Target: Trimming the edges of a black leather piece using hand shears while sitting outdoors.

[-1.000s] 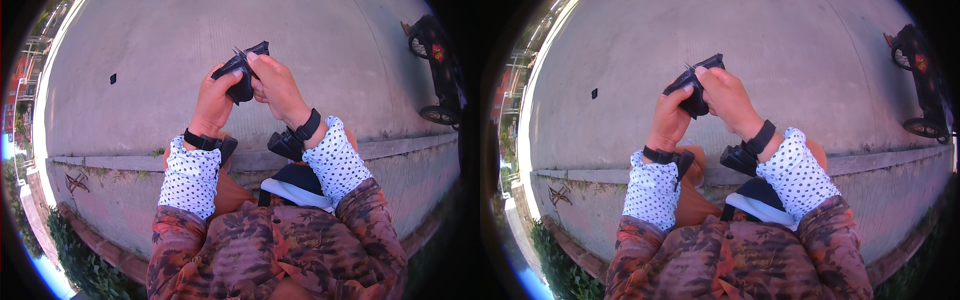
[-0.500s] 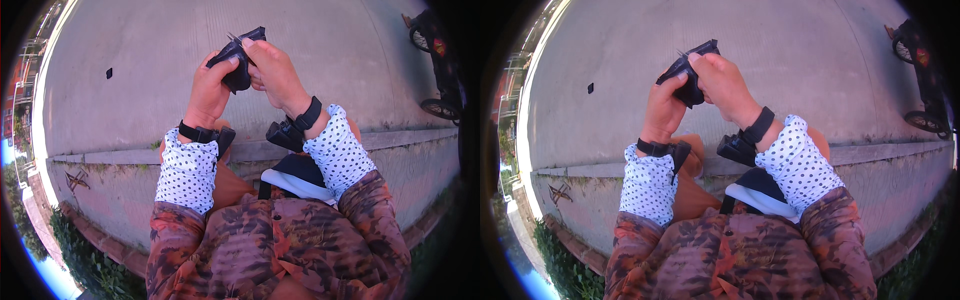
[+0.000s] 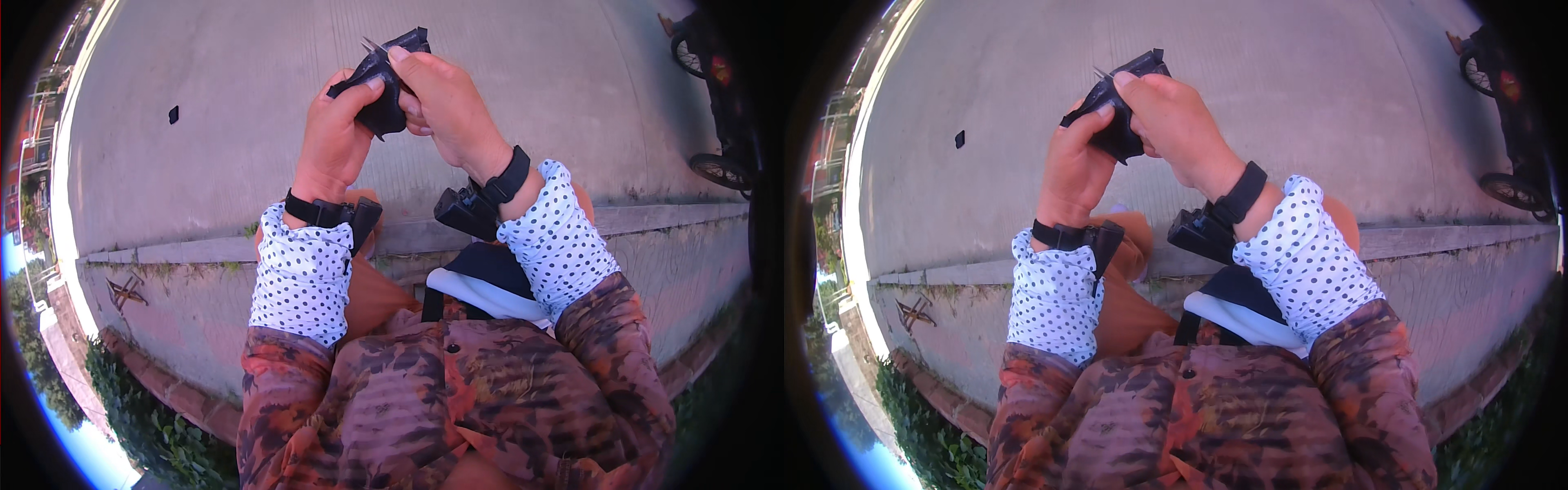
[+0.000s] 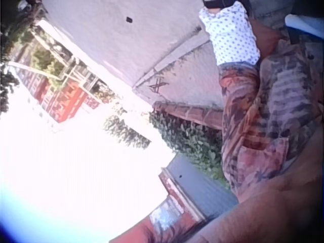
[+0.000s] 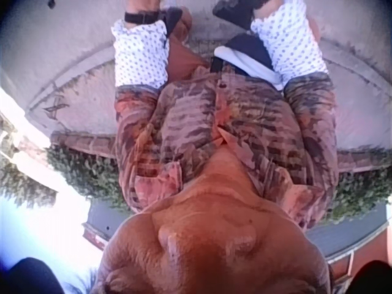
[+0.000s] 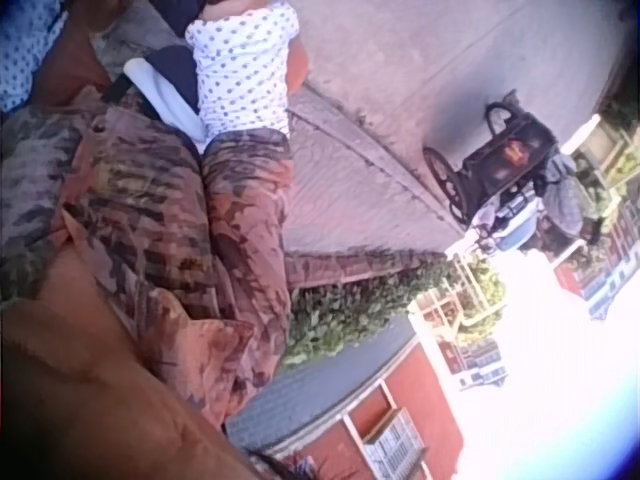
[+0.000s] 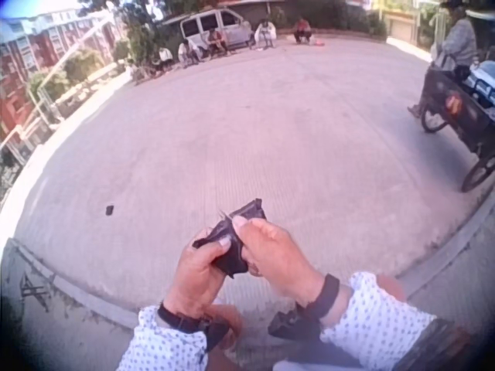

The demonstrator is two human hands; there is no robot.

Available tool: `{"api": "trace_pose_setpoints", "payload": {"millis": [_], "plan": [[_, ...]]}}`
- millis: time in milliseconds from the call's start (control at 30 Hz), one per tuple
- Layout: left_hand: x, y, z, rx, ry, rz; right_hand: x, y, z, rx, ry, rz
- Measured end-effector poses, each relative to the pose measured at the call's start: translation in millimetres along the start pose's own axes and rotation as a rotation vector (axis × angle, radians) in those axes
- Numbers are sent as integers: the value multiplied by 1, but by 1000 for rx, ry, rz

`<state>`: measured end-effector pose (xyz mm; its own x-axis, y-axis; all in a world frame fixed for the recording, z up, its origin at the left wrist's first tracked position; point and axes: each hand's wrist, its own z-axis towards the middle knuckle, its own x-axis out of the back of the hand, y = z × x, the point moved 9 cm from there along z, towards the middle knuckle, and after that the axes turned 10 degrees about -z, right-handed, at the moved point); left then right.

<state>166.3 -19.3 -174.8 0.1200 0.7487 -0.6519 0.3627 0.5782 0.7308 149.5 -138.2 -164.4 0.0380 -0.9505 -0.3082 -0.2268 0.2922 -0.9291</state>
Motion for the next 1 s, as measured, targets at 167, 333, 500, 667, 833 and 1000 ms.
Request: {"api": "trace_pose_setpoints", "payload": {"millis": [167,333,500,667,833,1000], "plan": [[-2,20,0,-62,-17,-69,0,0,-8,-135,-70,-118],[3,21,-6,-101,37,-323,20,-13,-14,23,16,-260],[2,12,-10,-4,31,-406,46,-29,-9,247,251,-261],[2,11,-9,13,26,-358,34,0,-1,-52,36,-185],[17,9,-5,19,74,-226,37,-13,1,32,80,-144],[0,5,-8,44,43,-81,37,-16,0,22,64,-84]]}}
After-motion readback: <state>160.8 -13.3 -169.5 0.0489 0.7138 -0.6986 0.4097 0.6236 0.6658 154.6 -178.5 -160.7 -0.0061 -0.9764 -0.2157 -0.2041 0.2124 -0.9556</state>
